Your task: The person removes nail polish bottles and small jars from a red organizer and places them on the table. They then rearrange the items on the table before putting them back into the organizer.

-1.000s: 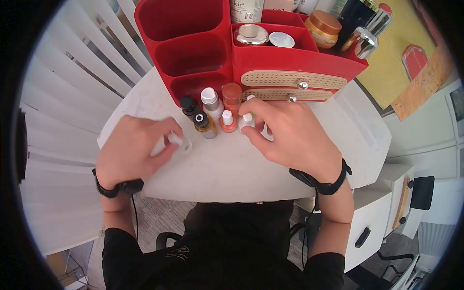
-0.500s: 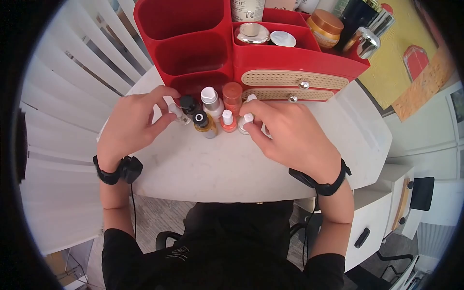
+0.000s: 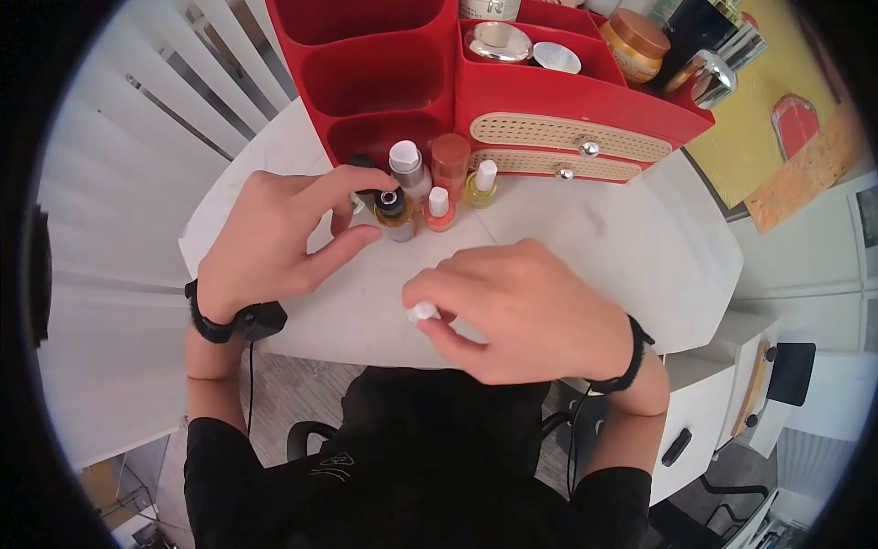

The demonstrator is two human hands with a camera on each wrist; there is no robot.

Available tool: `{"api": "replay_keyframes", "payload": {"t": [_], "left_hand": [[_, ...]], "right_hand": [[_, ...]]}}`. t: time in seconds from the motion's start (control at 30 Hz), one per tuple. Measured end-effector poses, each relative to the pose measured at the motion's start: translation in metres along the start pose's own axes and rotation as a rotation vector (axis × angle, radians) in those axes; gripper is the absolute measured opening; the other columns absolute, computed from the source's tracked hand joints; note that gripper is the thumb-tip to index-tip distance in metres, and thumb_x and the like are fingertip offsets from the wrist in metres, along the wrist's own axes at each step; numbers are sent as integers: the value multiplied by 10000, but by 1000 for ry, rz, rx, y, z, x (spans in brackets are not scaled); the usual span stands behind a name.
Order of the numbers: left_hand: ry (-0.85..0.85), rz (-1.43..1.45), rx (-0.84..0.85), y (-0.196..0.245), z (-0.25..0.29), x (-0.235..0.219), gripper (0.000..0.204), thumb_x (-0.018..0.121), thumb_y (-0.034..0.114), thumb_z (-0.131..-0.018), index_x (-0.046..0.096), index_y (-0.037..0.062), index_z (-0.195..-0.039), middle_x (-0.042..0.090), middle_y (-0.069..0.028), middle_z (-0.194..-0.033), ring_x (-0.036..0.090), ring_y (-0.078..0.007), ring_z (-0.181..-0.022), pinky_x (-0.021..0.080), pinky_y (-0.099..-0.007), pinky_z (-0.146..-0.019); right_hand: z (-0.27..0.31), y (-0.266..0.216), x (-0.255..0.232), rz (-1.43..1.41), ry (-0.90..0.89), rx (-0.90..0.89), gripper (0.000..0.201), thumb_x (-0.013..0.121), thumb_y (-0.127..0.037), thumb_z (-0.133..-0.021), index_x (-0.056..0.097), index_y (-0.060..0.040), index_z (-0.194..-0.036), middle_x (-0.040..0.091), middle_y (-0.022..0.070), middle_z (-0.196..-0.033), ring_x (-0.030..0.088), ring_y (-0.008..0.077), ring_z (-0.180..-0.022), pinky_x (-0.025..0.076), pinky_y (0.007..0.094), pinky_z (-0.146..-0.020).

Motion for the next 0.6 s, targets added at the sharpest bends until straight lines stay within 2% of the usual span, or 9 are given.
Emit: {"api": "replay_keyframes", "payload": {"t": [0.1,0.23,0.33,0.5,0.53,0.6], "left_hand": [[5,-44,4,1,-1,2,446,874,170,-912,729,167,-1335,692,-3,-739,656,-270,-604,472,-379,-571],[11,-61,34,-1,-1,8,460,869,173,-922,705,160,-1353,695,-5,-744,663,-275,-607,480,-385,-575],[-10,-70,37,-2,-2,11,418,865,170,-923,705,152,-1308,701,-8,-749,679,-277,-621,491,-379,-586],[-65,-19,6,5,2,-2,345,873,143,-886,720,138,-1196,716,-15,-763,726,-259,-674,520,-353,-615],[-92,35,2,7,4,-5,335,879,137,-867,725,135,-1165,723,-14,-774,736,-250,-690,528,-348,-620],[-119,86,2,12,7,-10,325,885,131,-847,730,132,-1133,730,-14,-786,747,-241,-707,537,-343,-625]], "right_hand": [[1,1,16,125,-63,-33,203,815,-127,-920,718,-125,-1099,731,46,-834,745,249,-771,549,390,-617],[0,1,15,121,-96,-23,214,816,-166,-942,719,-126,-1129,731,47,-839,749,251,-792,544,394,-613],[-1,3,0,-14,-70,11,233,819,-161,-952,726,-120,-1162,740,54,-850,751,259,-780,553,391,-622],[-8,29,-18,249,274,119,282,791,-111,-986,710,-99,-1255,758,83,-883,753,304,-764,577,421,-657],[-8,33,-16,250,276,127,282,791,-111,-986,710,-99,-1255,758,83,-883,753,304,-764,577,421,-657],[-9,39,-12,293,265,141,308,809,-58,-958,733,-98,-1254,751,79,-916,703,239,-712,565,348,-662]]}}
Point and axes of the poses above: each hand's wrist, its own z-axis away from the middle knuckle, its own x-axis out of the palm, y = z × x, the point moved 7 cm from there along -z, towards the middle knuckle
